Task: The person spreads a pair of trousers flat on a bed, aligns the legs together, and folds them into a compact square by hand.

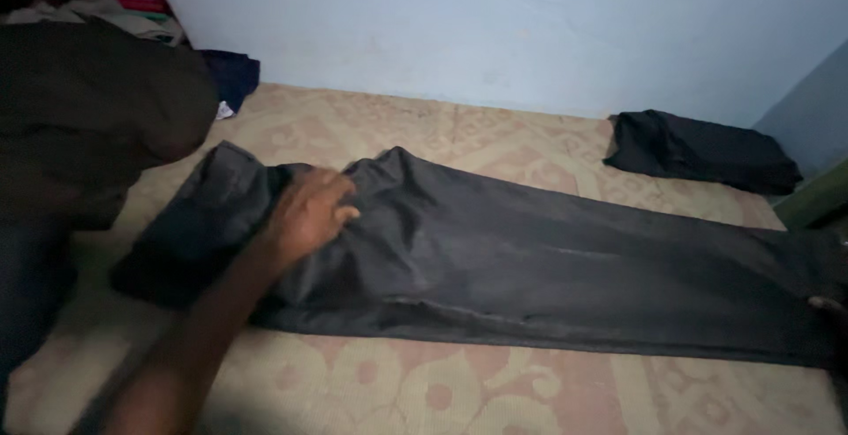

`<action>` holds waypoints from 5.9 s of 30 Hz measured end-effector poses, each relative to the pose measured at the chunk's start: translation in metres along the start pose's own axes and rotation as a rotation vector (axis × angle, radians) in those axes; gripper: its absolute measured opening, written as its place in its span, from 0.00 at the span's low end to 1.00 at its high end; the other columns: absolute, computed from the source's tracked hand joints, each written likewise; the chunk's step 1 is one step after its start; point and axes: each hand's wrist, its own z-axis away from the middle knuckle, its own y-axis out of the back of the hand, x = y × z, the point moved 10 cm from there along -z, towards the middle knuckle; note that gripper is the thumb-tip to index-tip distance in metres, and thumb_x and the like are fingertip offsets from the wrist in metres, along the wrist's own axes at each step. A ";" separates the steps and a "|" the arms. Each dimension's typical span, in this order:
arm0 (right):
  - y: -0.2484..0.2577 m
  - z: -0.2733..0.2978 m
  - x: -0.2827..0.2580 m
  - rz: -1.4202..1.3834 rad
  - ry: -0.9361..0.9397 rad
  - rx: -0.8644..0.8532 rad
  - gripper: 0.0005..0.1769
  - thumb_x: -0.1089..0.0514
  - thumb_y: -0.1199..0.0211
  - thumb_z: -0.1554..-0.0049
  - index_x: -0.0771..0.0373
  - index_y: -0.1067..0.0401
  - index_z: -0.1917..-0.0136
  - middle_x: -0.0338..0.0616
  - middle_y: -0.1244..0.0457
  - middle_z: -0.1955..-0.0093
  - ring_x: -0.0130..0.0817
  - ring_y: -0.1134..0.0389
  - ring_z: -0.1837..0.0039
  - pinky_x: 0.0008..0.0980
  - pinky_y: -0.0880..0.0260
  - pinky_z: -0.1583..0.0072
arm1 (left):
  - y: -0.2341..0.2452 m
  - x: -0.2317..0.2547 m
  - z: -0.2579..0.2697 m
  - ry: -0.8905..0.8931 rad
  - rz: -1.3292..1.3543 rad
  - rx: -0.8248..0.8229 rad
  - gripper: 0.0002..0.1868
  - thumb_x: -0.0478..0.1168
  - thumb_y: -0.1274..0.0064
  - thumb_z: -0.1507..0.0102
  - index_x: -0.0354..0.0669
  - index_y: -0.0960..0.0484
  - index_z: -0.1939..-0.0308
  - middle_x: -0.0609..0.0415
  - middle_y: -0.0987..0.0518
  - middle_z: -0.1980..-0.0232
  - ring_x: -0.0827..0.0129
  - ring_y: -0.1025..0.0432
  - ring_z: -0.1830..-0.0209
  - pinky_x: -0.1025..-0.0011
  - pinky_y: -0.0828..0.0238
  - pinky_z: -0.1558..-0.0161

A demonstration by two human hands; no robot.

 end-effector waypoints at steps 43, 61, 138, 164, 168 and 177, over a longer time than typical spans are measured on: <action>-0.092 0.321 -0.377 0.228 1.063 0.105 0.67 0.14 0.45 0.54 0.51 0.64 0.17 0.56 0.69 0.15 0.58 0.75 0.16 0.64 0.73 0.24 | 0.049 -0.249 0.127 0.615 0.005 0.070 0.26 0.36 0.30 0.54 0.45 0.16 0.51 0.49 0.16 0.53 0.61 0.21 0.52 0.60 0.24 0.48; -0.041 0.400 -0.373 -0.225 1.251 0.023 0.49 0.27 0.35 0.52 0.57 0.37 0.28 0.56 0.38 0.33 0.55 0.36 0.32 0.49 0.36 0.33 | 0.052 -0.095 0.109 0.422 -0.400 -0.133 0.12 0.48 0.57 0.28 0.48 0.20 0.55 0.52 0.19 0.58 0.65 0.23 0.62 0.63 0.24 0.58; -0.082 0.144 -0.283 0.315 0.802 0.217 0.62 0.14 0.52 0.53 0.43 0.65 0.16 0.48 0.69 0.14 0.54 0.73 0.15 0.63 0.70 0.23 | -0.020 -0.369 0.125 0.813 0.056 -0.161 0.35 0.57 0.36 0.41 0.27 0.18 0.45 0.35 0.18 0.47 0.48 0.21 0.50 0.55 0.27 0.46; -0.073 0.302 -0.303 0.202 1.044 0.300 0.63 0.17 0.49 0.53 0.52 0.56 0.16 0.62 0.63 0.16 0.61 0.69 0.18 0.61 0.68 0.25 | 0.017 -0.331 0.118 0.779 -0.218 0.131 0.16 0.45 0.50 0.26 0.34 0.19 0.46 0.38 0.19 0.50 0.48 0.23 0.50 0.52 0.27 0.47; -0.074 0.299 -0.303 0.165 1.008 0.234 0.61 0.19 0.47 0.51 0.52 0.55 0.16 0.62 0.64 0.15 0.61 0.71 0.17 0.61 0.70 0.25 | -0.007 -0.346 0.126 0.974 -0.149 -0.088 0.24 0.51 0.48 0.31 0.35 0.22 0.41 0.37 0.20 0.47 0.48 0.23 0.49 0.50 0.27 0.47; -0.068 0.308 -0.306 0.136 1.013 0.268 0.60 0.18 0.46 0.52 0.52 0.54 0.19 0.63 0.64 0.17 0.62 0.71 0.17 0.61 0.70 0.24 | 0.023 -0.277 0.144 1.290 0.103 -0.269 0.39 0.63 0.49 0.33 0.35 0.29 0.30 0.32 0.24 0.35 0.42 0.26 0.39 0.45 0.31 0.38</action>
